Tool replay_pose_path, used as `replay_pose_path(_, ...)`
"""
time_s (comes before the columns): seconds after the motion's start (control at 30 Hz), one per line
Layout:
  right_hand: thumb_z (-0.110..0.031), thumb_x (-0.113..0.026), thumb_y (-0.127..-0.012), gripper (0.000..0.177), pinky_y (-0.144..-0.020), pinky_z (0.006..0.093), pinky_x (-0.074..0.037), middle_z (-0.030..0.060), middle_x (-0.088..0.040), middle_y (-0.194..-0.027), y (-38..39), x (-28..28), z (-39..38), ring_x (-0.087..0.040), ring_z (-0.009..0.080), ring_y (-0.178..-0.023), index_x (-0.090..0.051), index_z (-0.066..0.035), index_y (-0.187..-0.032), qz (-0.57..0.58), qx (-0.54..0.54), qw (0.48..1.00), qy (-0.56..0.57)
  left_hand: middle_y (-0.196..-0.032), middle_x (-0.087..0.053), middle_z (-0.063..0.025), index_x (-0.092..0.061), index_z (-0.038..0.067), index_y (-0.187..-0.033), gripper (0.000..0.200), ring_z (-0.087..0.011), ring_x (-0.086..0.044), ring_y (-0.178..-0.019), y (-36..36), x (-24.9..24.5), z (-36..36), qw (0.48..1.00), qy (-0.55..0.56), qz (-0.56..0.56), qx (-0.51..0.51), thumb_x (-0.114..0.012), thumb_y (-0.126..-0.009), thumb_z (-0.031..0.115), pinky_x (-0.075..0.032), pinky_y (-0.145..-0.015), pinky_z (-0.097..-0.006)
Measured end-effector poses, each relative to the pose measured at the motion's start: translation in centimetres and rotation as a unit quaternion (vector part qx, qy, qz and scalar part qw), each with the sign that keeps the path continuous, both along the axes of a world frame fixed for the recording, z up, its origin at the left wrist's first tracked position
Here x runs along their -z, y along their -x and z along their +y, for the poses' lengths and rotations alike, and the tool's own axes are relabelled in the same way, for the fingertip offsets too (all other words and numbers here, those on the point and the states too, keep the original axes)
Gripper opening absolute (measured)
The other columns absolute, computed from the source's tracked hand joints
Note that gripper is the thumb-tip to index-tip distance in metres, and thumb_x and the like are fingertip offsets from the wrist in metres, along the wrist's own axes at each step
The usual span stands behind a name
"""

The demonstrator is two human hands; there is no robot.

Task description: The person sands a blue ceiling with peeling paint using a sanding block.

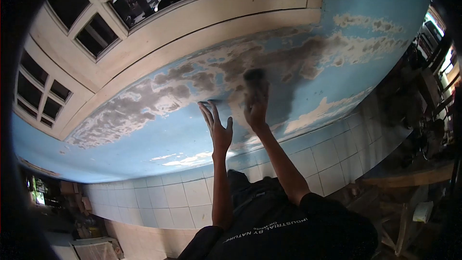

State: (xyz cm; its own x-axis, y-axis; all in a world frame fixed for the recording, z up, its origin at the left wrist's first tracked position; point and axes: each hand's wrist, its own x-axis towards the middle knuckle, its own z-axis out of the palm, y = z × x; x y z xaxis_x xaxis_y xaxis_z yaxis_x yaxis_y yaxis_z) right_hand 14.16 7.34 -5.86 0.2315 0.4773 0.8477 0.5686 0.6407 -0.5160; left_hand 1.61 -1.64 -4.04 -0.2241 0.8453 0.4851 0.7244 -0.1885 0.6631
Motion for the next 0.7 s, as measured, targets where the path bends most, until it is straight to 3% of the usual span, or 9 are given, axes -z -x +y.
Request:
replay_pose_path(0.13,-0.005,-0.048,-0.095,0.029,-0.112,0.0559,-0.025,0.0201,-0.062,-0.120,-3.4,0.6,1.0,-0.055,0.0362,-0.117,-0.061,0.002,-0.121,-0.115,0.009,0.993,-0.020,-0.159,0.006,-0.0209,-0.014,0.013,-0.155,0.092,-0.0390,0.002,-0.147,0.2,-0.1,0.0,1.000,-0.009,0.007,0.005,-0.068,-0.081,0.004,-0.018,-0.117,-0.0497)
replay_pose_path(0.2,-0.007,-0.049,-0.096,0.031,-0.112,0.0530,-0.027,0.0196,-0.062,-0.119,-4.0,3.6,2.3,-0.056,0.0341,-0.116,-0.059,0.003,-0.124,-0.038,0.014,0.999,0.015,-0.159,0.006,-0.0209,-0.014,0.013,-0.155,0.092,-0.0393,0.002,-0.147,0.5,0.0,-0.3,1.000,-0.008,0.005,0.006,-0.068,-0.081,0.003,-0.018,-0.117,-0.0496)
replay_pose_path(0.27,-0.007,-0.049,-0.096,0.032,-0.112,0.0522,-0.027,0.0187,-0.063,-0.119,-4.0,4.3,2.7,-0.054,0.0345,-0.118,-0.058,0.003,-0.125,0.215,-0.056,0.956,0.189,-0.159,0.006,-0.0210,-0.014,0.013,-0.155,0.093,-0.0395,0.002,-0.147,0.6,0.2,-0.2,1.000,0.000,0.012,0.006,-0.069,-0.081,0.004,-0.018,-0.116,-0.0497)
replay_pose_path(0.3,-0.007,-0.049,-0.096,0.032,-0.112,0.0522,-0.027,0.0187,-0.063,-0.119,-3.1,4.0,2.4,-0.054,0.0345,-0.118,-0.058,0.003,-0.125,0.214,-0.056,0.957,0.187,-0.159,0.006,-0.0210,-0.014,0.013,-0.155,0.093,-0.0395,0.002,-0.147,0.5,0.1,-0.1,1.000,-0.002,0.010,0.007,-0.069,-0.081,0.004,-0.018,-0.116,-0.0497)
replay_pose_path(0.4,-0.007,-0.051,-0.095,0.032,-0.110,0.0494,-0.031,0.0192,-0.063,-0.118,-0.5,1.8,0.5,-0.053,0.0354,-0.119,-0.058,0.003,-0.125,0.170,-0.045,0.983,0.050,-0.159,0.005,-0.0212,-0.014,0.013,-0.155,0.093,-0.0396,0.001,-0.147,0.1,-0.2,-0.2,1.000,-0.014,0.006,0.006,-0.069,-0.081,0.003,-0.018,-0.116,-0.0497)
replay_pose_path(0.47,-0.008,-0.050,-0.096,0.032,-0.107,0.0444,-0.035,0.0207,-0.063,-0.118,-1.1,-0.5,-0.7,-0.051,0.0365,-0.121,-0.058,0.004,-0.125,-0.160,-0.027,0.987,-0.017,-0.159,0.005,-0.0213,-0.014,0.013,-0.155,0.092,-0.0400,0.001,-0.147,0.1,0.1,0.0,1.000,-0.015,-0.003,0.000,-0.069,-0.081,0.003,-0.019,-0.116,-0.0499)
replay_pose_path(0.53,-0.008,-0.050,-0.096,0.032,-0.102,0.0411,-0.040,0.0216,-0.062,-0.117,-3.0,-0.2,0.3,-0.054,0.0362,-0.118,-0.058,0.005,-0.124,-0.187,-0.015,0.981,-0.046,-0.159,0.005,-0.0214,-0.015,0.013,-0.155,0.092,-0.0403,0.000,-0.147,0.0,-0.1,-0.2,1.000,-0.014,-0.002,0.005,-0.069,-0.081,0.003,-0.019,-0.116,-0.0500)
replay_pose_path(0.63,-0.007,-0.051,-0.095,0.031,-0.100,0.0435,-0.042,0.0218,-0.062,-0.118,-5.2,4.3,2.3,-0.057,0.0360,-0.114,-0.059,0.006,-0.122,-0.067,0.002,0.998,-0.006,-0.159,0.004,-0.0216,-0.015,0.013,-0.155,0.092,-0.0409,0.000,-0.147,0.6,0.0,-0.4,1.000,-0.006,0.004,0.006,-0.069,-0.081,0.003,-0.019,-0.116,-0.0502)
replay_pose_path(0.7,-0.014,-0.052,-0.097,0.036,-0.108,0.0468,-0.036,0.0216,-0.059,-0.125,-6.6,2.5,1.7,-0.053,0.0309,-0.120,-0.055,0.001,-0.129,0.244,-0.063,0.924,0.289,-0.159,0.004,-0.0217,-0.015,0.014,-0.155,0.092,-0.0410,0.000,-0.147,0.8,0.2,-0.3,1.000,0.000,0.006,0.005,-0.069,-0.081,0.003,-0.020,-0.116,-0.0503)
